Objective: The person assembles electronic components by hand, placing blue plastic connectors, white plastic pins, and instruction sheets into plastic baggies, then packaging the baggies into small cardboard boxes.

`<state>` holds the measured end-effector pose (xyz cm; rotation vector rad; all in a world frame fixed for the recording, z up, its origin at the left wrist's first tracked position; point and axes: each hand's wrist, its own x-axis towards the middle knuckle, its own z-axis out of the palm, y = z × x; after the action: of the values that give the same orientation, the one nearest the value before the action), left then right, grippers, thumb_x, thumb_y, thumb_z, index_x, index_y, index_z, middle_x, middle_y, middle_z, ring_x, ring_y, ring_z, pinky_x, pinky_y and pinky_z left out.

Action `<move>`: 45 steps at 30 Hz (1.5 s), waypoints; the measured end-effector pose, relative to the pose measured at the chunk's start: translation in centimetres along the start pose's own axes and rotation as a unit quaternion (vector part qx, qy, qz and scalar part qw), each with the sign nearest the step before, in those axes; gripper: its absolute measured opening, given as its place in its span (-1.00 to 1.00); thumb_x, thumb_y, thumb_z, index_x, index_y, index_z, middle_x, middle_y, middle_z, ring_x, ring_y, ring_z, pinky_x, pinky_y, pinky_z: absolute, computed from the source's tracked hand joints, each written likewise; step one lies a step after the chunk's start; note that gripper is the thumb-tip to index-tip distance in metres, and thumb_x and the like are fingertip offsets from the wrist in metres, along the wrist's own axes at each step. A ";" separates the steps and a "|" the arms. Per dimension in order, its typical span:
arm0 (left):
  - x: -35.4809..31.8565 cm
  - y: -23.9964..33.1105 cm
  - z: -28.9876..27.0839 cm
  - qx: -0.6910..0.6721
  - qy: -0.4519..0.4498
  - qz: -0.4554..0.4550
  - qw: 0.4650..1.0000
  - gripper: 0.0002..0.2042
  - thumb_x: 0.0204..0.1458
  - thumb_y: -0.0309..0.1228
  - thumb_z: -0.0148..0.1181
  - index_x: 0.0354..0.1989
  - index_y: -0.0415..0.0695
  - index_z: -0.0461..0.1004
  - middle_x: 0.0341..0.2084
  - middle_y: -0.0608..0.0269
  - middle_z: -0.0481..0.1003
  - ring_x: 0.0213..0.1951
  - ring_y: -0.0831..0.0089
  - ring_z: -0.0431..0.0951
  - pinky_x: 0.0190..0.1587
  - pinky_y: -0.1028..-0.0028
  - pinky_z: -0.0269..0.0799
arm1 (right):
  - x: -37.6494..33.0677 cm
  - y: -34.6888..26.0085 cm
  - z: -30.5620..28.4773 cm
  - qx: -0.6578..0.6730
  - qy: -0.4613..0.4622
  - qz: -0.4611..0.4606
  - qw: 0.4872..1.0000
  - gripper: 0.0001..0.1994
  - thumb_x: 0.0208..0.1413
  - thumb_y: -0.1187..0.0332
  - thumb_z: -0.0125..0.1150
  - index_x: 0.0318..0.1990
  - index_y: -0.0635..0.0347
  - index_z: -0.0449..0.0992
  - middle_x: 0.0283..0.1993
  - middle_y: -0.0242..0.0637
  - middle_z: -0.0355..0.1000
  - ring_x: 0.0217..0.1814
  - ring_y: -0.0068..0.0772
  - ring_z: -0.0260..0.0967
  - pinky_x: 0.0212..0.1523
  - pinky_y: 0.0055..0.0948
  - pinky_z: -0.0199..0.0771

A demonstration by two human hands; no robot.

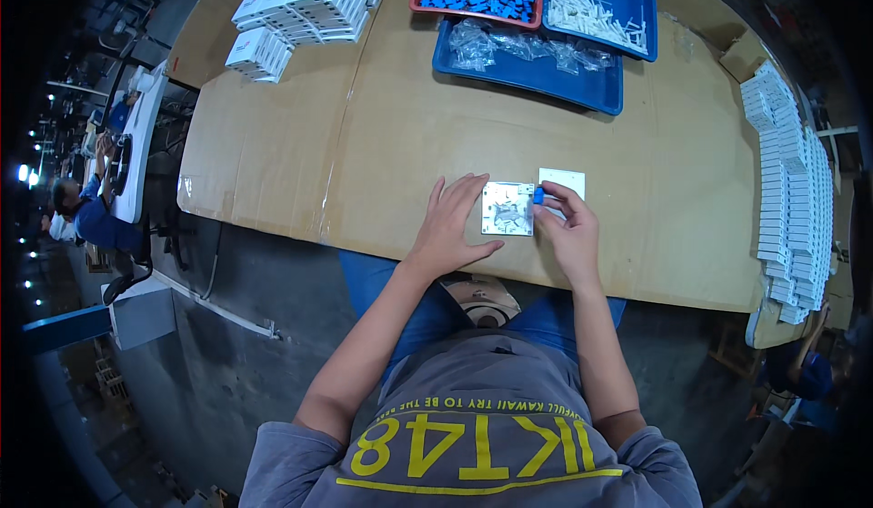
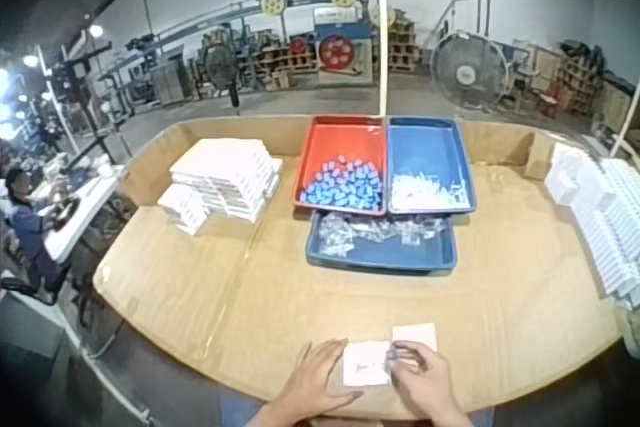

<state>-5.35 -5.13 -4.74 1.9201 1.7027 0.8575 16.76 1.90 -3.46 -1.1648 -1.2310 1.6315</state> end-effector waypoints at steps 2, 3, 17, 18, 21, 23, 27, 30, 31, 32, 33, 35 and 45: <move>-0.2 -0.6 0.7 0.000 0.015 -0.002 1.000 -0.01 -0.18 -0.02 0.53 0.44 -0.14 0.20 0.31 -0.06 0.35 0.42 0.03 0.25 0.50 -0.13 -0.11 | -0.2 -0.1 1.4 -0.242 0.009 -0.138 0.960 -0.69 0.14 0.50 0.38 0.05 0.33 0.58 0.02 -0.13 0.60 0.06 -0.34 0.57 0.12 -0.35 0.53; -0.3 -0.7 0.9 0.000 0.028 -0.001 1.000 -0.01 -0.18 0.00 0.53 0.44 -0.15 0.20 0.32 -0.06 0.35 0.43 0.03 0.25 0.50 -0.12 -0.11 | -0.2 -0.4 2.2 -0.299 0.011 -0.228 0.927 -0.70 0.06 0.50 0.40 -0.03 0.30 0.59 -0.01 -0.14 0.59 0.03 -0.19 0.56 0.08 -0.28 0.52; -0.1 -1.1 1.1 -0.010 0.037 -0.001 0.999 -0.05 -0.14 -0.04 0.53 0.41 -0.22 0.22 0.31 -0.06 0.37 0.43 0.01 0.27 0.51 -0.09 -0.03 | 2.7 -0.2 4.5 -0.379 -0.079 -0.269 0.882 -0.73 0.01 0.52 0.36 -0.08 0.29 0.61 -0.02 -0.19 0.59 0.02 -0.04 0.51 0.05 -0.21 0.53; -0.1 -1.1 1.1 -0.012 0.038 0.001 0.999 -0.05 -0.14 -0.04 0.53 0.41 -0.23 0.22 0.32 -0.07 0.37 0.43 0.01 0.26 0.51 -0.09 -0.03 | 2.7 -0.1 4.4 -0.383 -0.078 -0.273 0.879 -0.73 0.02 0.52 0.35 -0.08 0.29 0.61 -0.02 -0.18 0.59 0.02 -0.04 0.51 0.04 -0.21 0.53; -0.1 -1.1 1.1 -0.017 0.039 -0.004 0.999 -0.06 -0.14 -0.05 0.53 0.41 -0.23 0.23 0.32 -0.07 0.37 0.43 0.01 0.26 0.51 -0.08 -0.03 | 2.8 0.0 4.6 -0.389 -0.077 -0.277 0.875 -0.73 0.03 0.51 0.34 -0.07 0.29 0.61 -0.02 -0.18 0.59 0.02 -0.05 0.51 0.03 -0.21 0.54; -0.2 -1.1 1.1 -0.018 0.039 -0.003 0.999 -0.06 -0.14 -0.05 0.53 0.41 -0.23 0.23 0.32 -0.07 0.37 0.43 0.01 0.26 0.51 -0.08 -0.03 | 2.8 0.1 4.6 -0.390 -0.077 -0.277 0.875 -0.73 0.03 0.51 0.34 -0.07 0.28 0.61 -0.02 -0.18 0.59 0.03 -0.06 0.51 0.03 -0.21 0.54; -0.1 -1.2 1.2 -0.014 0.039 -0.001 0.999 -0.05 -0.15 -0.05 0.53 0.41 -0.23 0.23 0.32 -0.07 0.37 0.43 0.02 0.27 0.51 -0.08 -0.02 | 3.0 0.0 4.6 -0.403 -0.082 -0.287 0.865 -0.74 0.04 0.49 0.34 -0.08 0.28 0.62 -0.02 -0.18 0.59 0.03 -0.07 0.51 0.02 -0.20 0.55; -0.2 -1.2 1.2 -0.012 0.041 0.000 0.999 -0.05 -0.14 -0.05 0.53 0.41 -0.23 0.23 0.32 -0.07 0.37 0.43 0.03 0.27 0.51 -0.08 -0.02 | 3.0 -0.2 4.7 -0.413 -0.087 -0.294 0.858 -0.75 0.03 0.48 0.34 -0.10 0.27 0.62 -0.03 -0.19 0.60 0.02 -0.08 0.51 0.01 -0.21 0.55; -0.2 -1.2 1.2 -0.011 0.041 0.001 0.999 -0.05 -0.14 -0.05 0.53 0.41 -0.23 0.23 0.32 -0.07 0.37 0.43 0.03 0.27 0.51 -0.08 -0.02 | 3.1 -0.3 4.6 -0.419 -0.090 -0.299 0.853 -0.76 0.03 0.48 0.34 -0.11 0.26 0.63 -0.03 -0.20 0.60 0.01 -0.10 0.51 0.01 -0.21 0.55; -0.2 -1.2 1.2 -0.012 0.042 0.000 0.999 -0.05 -0.14 -0.06 0.53 0.42 -0.23 0.23 0.32 -0.06 0.37 0.43 0.03 0.27 0.51 -0.07 -0.02 | 3.1 -0.3 4.6 -0.419 -0.090 -0.300 0.853 -0.76 0.03 0.48 0.34 -0.11 0.26 0.63 -0.03 -0.20 0.60 0.01 -0.10 0.51 0.01 -0.21 0.55; -0.2 -1.2 1.2 -0.013 0.043 0.000 0.999 -0.06 -0.14 -0.06 0.53 0.42 -0.23 0.23 0.33 -0.05 0.37 0.43 0.03 0.27 0.51 -0.07 -0.02 | 3.2 -0.2 4.5 -0.429 -0.090 -0.310 0.843 -0.77 0.03 0.47 0.35 -0.12 0.26 0.64 -0.04 -0.22 0.61 0.01 -0.11 0.51 0.01 -0.22 0.55; -0.1 -1.1 1.2 -0.012 0.039 0.000 0.999 -0.06 -0.13 -0.07 0.52 0.42 -0.22 0.23 0.33 -0.05 0.37 0.43 0.04 0.26 0.51 -0.07 -0.02 | 3.4 -0.2 4.4 -0.439 -0.090 -0.321 0.834 -0.78 0.03 0.47 0.35 -0.14 0.25 0.64 -0.05 -0.23 0.61 0.00 -0.12 0.51 0.00 -0.22 0.55; -0.2 -1.2 1.1 -0.016 0.036 -0.006 0.999 -0.06 -0.15 -0.09 0.52 0.42 -0.20 0.23 0.33 -0.03 0.36 0.44 0.05 0.26 0.51 -0.06 -0.01 | 3.3 0.3 4.1 -0.474 -0.103 -0.319 0.814 -0.76 0.06 0.40 0.37 -0.10 0.23 0.67 0.04 -0.25 0.60 0.13 -0.15 0.47 0.23 -0.07 0.42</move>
<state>-5.42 -5.03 -6.35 1.8774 1.7300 0.9526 11.85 3.79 -3.97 -0.9104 -2.3999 0.5904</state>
